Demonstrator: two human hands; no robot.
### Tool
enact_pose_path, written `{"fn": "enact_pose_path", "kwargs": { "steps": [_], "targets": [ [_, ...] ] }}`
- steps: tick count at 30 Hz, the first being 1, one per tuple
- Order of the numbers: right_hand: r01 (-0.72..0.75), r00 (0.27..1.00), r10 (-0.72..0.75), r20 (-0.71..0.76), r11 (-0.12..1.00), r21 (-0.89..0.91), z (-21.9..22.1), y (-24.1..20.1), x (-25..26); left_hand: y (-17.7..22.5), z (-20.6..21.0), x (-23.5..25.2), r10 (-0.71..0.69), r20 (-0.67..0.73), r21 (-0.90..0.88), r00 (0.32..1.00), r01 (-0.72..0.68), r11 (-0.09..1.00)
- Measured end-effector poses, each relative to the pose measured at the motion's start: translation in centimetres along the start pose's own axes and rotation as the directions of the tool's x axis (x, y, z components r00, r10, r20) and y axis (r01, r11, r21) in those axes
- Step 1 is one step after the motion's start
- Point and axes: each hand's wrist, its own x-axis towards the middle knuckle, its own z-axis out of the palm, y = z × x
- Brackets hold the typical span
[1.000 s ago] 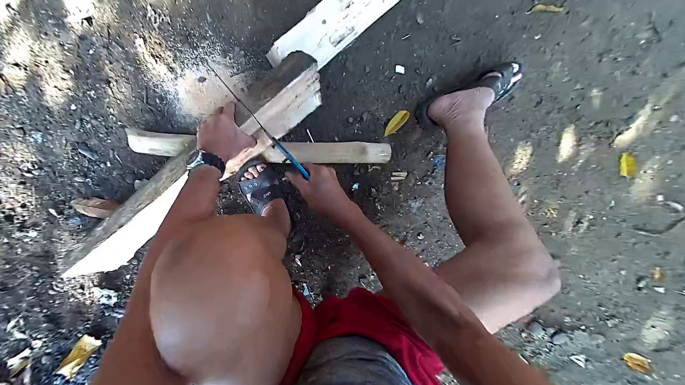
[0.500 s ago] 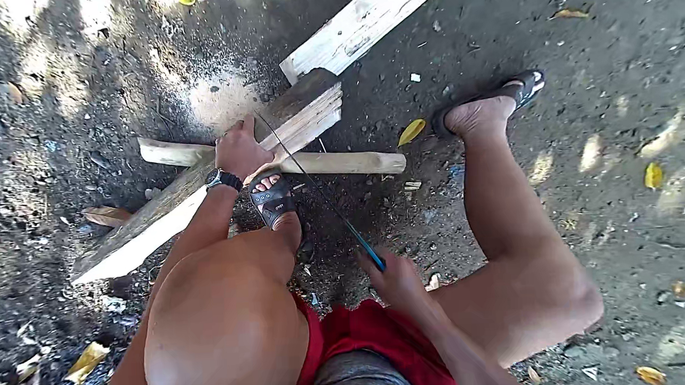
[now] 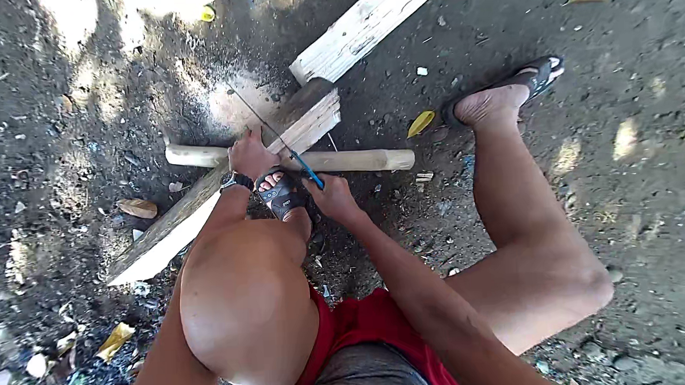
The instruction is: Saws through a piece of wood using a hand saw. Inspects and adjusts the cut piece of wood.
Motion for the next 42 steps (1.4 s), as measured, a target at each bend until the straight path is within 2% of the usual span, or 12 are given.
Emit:
{"fn": "enact_pose_path", "kwargs": {
  "steps": [9, 13, 16, 18, 22, 24, 27, 30, 33, 35, 39, 42],
  "targets": [
    [-0.012, 0.999, 0.012, 0.03, 1.0, -0.009, -4.2, -1.4, -0.8, 0.9, -1.7, 3.2, 0.018, 0.004, 0.008, 1.0, -0.018, 1.0],
    [-0.052, 0.999, 0.052, 0.006, 0.993, -0.107, -7.6, 5.1, -13.7, 0.7, -1.4, 2.8, 0.034, 0.031, -0.01, 0.999, -0.034, 0.999],
    [-0.055, 0.995, 0.043, -0.095, 0.991, -0.123, -9.6, 5.5, -19.6, 0.8, -1.6, 3.3, 0.052, 0.016, -0.017, 0.999, -0.051, 0.999],
    [-0.048, 0.999, 0.045, -0.025, 0.989, -0.137, -8.9, 3.3, -14.8, 0.7, -1.3, 3.0, 0.052, 0.013, -0.017, 0.999, -0.052, 0.999],
    [-0.013, 0.995, 0.02, 0.099, 0.997, -0.071, -3.9, -1.6, 3.7, 0.3, -0.9, 3.2, 0.064, -0.017, -0.002, 0.998, -0.064, 0.998],
    [-0.023, 0.997, 0.024, 0.077, 1.0, -0.02, -2.7, -3.1, 5.7, 0.4, -1.0, 3.3, 0.064, -0.002, -0.001, 0.998, -0.064, 0.998],
    [0.001, 0.999, 0.001, 0.048, 0.999, -0.032, -3.7, -0.7, 0.3, 0.5, -1.3, 3.3, 0.045, -0.006, -0.011, 0.999, -0.045, 0.999],
    [-0.033, 0.999, 0.035, 0.013, 0.992, -0.119, -6.7, 5.0, -11.3, 0.4, -0.8, 2.8, 0.052, 0.015, -0.016, 0.999, -0.052, 0.999],
    [-0.041, 0.997, 0.03, -0.073, 0.989, -0.144, -8.9, 6.3, -19.0, 0.4, -1.0, 3.1, 0.073, 0.002, -0.021, 0.997, -0.073, 0.997],
    [-0.025, 0.999, 0.02, -0.035, 0.985, -0.169, -8.7, 4.6, -15.5, 0.3, -1.0, 3.0, 0.078, -0.012, -0.025, 0.997, -0.078, 0.997],
    [0.027, 0.996, -0.021, 0.082, 0.997, -0.079, -4.4, -0.6, 2.1, 0.1, -0.8, 3.5, 0.075, -0.028, -0.013, 0.997, -0.075, 0.997],
    [0.01, 0.999, -0.011, 0.031, 1.0, 0.014, -2.9, -2.5, 3.8, 0.5, -1.2, 3.5, 0.058, -0.004, -0.012, 0.998, -0.058, 0.998]
  ]
}}
